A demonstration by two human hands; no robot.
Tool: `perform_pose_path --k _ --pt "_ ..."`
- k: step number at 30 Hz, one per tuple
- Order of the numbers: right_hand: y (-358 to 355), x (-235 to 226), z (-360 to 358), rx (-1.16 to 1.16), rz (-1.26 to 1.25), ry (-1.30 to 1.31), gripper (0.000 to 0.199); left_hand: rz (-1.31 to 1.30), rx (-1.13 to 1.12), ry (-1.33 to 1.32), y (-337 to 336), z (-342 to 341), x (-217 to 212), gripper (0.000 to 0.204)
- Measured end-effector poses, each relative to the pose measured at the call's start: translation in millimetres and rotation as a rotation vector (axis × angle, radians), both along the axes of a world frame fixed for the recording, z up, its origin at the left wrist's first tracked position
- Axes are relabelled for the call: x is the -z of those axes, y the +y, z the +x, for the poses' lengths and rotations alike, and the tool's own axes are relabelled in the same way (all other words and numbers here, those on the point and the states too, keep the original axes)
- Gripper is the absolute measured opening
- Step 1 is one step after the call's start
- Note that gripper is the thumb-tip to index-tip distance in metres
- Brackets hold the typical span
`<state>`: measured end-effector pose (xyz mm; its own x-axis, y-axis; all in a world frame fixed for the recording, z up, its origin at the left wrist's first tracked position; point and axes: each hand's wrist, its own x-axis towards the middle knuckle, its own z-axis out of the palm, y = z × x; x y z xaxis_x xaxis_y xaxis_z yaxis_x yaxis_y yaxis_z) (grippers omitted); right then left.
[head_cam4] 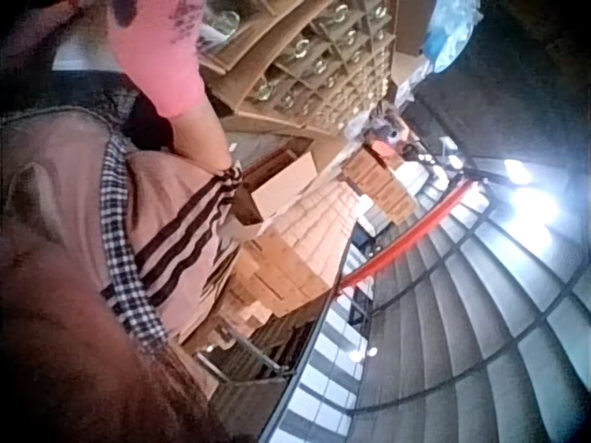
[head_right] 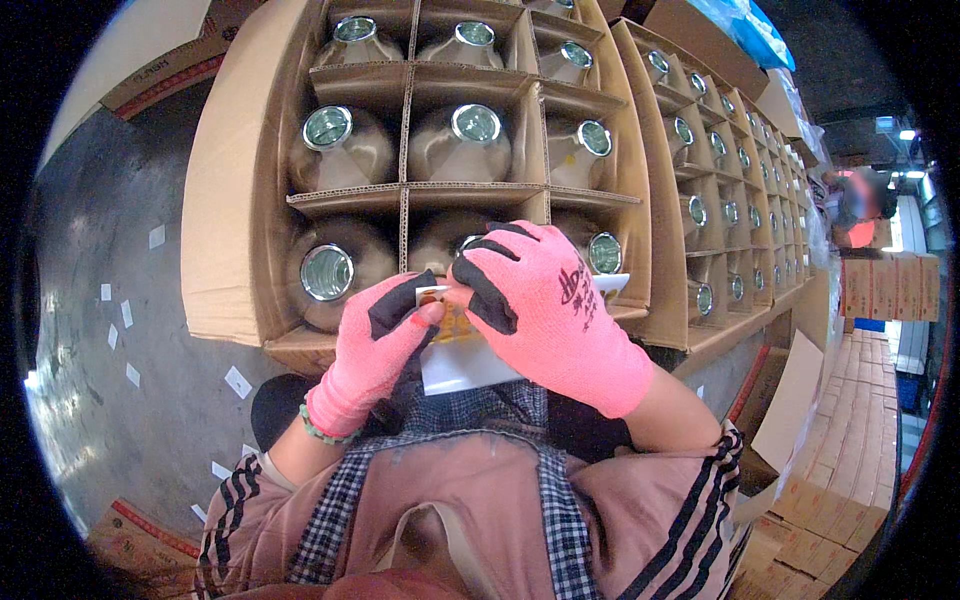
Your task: The person applies round gold stickers to the lids of glass jars arranged in a cardboard box. They peel each sticker from a sheet and press it onto the jar lid, working systematically through the rows of jars.
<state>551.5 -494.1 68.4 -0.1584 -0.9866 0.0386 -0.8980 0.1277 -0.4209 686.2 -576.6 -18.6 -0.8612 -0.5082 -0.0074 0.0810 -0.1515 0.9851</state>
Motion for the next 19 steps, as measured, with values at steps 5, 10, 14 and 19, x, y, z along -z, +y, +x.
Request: perform_pose_path --k 5,10,14,19 --pt "-4 -1 8 -0.016 -0.175 0.129 0.02 -0.04 -0.072 -0.043 2 3 5 0.021" --pt "-5 7 7 -0.154 -0.283 0.195 0.026 -0.15 -0.146 0.029 9 5 18 0.023" --pt "-3 4 9 -0.204 -0.304 0.24 0.028 0.114 -0.052 -0.015 9 6 14 0.025" --pt "-6 9 12 -0.097 -0.313 0.235 0.029 0.089 -0.002 -0.003 5 9 7 0.029"
